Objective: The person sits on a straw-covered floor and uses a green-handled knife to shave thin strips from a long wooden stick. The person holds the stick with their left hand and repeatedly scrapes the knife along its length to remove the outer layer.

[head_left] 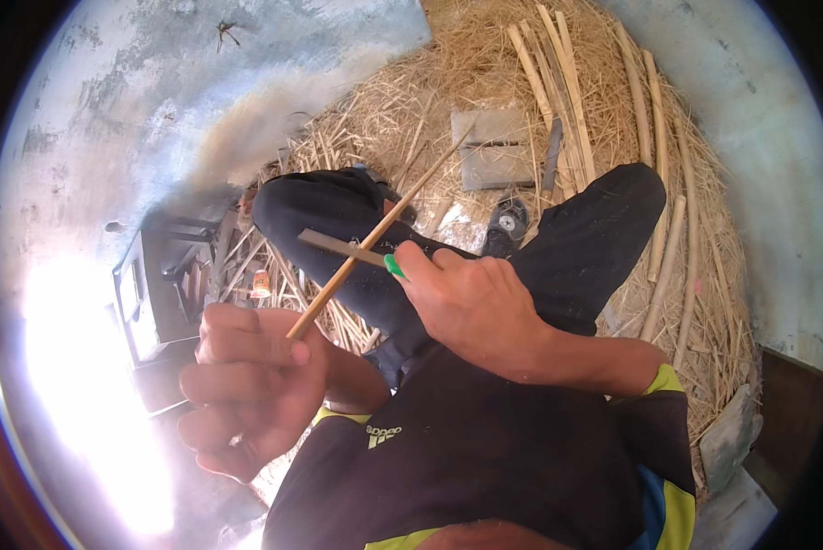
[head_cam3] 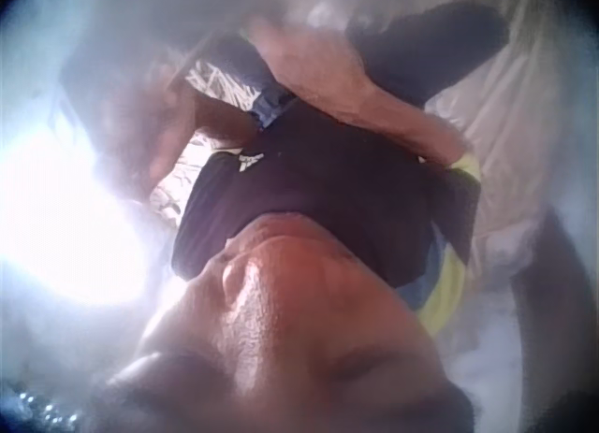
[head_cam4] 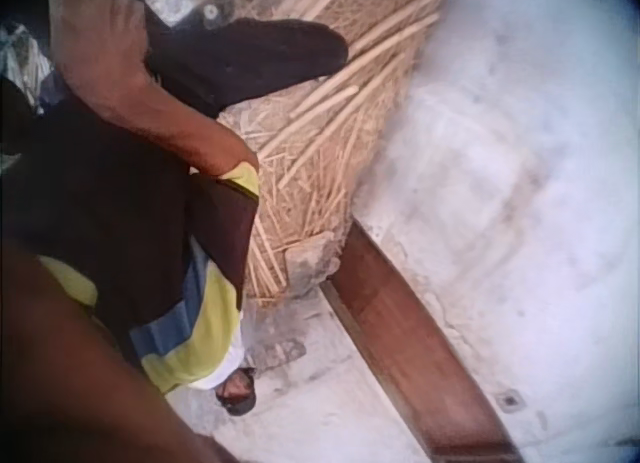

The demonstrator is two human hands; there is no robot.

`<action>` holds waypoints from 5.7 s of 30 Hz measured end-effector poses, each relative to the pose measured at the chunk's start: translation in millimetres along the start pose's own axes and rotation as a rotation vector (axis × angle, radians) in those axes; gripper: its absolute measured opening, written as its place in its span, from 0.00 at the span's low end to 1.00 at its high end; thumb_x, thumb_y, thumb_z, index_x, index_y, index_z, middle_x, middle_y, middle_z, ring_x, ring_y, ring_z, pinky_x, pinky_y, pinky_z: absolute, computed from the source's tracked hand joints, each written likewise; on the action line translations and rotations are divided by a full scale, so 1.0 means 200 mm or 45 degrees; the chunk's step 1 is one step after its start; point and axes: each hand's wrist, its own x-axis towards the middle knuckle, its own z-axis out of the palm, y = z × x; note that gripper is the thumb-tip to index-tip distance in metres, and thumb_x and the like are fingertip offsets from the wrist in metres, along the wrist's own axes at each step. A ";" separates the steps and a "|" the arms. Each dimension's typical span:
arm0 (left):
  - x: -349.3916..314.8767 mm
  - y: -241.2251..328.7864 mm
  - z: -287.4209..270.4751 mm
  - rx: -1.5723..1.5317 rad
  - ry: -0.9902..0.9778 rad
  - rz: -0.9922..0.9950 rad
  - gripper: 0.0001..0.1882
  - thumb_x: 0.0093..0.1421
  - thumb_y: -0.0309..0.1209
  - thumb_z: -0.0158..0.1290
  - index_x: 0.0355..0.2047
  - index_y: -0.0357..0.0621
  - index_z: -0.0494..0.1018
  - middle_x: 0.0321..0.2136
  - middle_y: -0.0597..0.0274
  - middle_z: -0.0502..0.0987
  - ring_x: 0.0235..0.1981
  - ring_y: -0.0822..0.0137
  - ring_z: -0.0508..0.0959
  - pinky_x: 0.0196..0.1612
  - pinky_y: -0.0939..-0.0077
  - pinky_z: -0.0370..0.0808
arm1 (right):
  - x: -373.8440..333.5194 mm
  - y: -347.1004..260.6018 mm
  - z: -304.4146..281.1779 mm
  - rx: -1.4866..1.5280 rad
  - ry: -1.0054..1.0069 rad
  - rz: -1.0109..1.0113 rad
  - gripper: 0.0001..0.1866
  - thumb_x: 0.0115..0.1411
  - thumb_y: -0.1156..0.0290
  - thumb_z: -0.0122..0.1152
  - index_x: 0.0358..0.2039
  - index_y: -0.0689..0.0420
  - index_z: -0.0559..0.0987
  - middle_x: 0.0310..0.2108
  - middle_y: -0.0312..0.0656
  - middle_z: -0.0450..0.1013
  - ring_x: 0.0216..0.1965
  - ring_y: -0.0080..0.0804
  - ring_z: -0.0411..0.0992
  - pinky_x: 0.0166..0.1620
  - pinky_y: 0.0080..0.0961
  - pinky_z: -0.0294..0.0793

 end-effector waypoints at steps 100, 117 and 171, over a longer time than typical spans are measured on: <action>0.04 -0.05 0.13 0.537 0.497 -0.044 0.25 0.60 0.49 0.34 0.09 0.56 0.48 0.06 0.71 0.47 0.08 0.75 0.51 0.18 0.77 0.49 | 0.06 0.12 0.03 0.483 -0.226 0.176 0.18 0.64 0.57 0.45 0.36 0.63 0.68 0.10 0.53 0.66 0.16 0.53 0.70 0.18 0.43 0.69; 0.02 -0.03 0.05 0.608 0.621 -0.061 0.25 0.57 0.50 0.37 0.08 0.56 0.46 0.07 0.71 0.47 0.10 0.74 0.51 0.16 0.79 0.46 | 0.07 0.27 0.15 0.361 -0.227 0.314 0.18 0.65 0.57 0.40 0.36 0.61 0.68 0.13 0.54 0.68 0.18 0.57 0.70 0.22 0.47 0.68; 0.01 -0.07 -0.03 0.346 0.739 -0.148 0.25 0.59 0.50 0.37 0.09 0.56 0.49 0.05 0.71 0.49 0.11 0.73 0.52 0.21 0.76 0.48 | 0.25 0.60 0.28 0.442 -0.191 0.529 0.18 0.64 0.58 0.40 0.37 0.62 0.68 0.19 0.57 0.71 0.27 0.58 0.72 0.32 0.49 0.68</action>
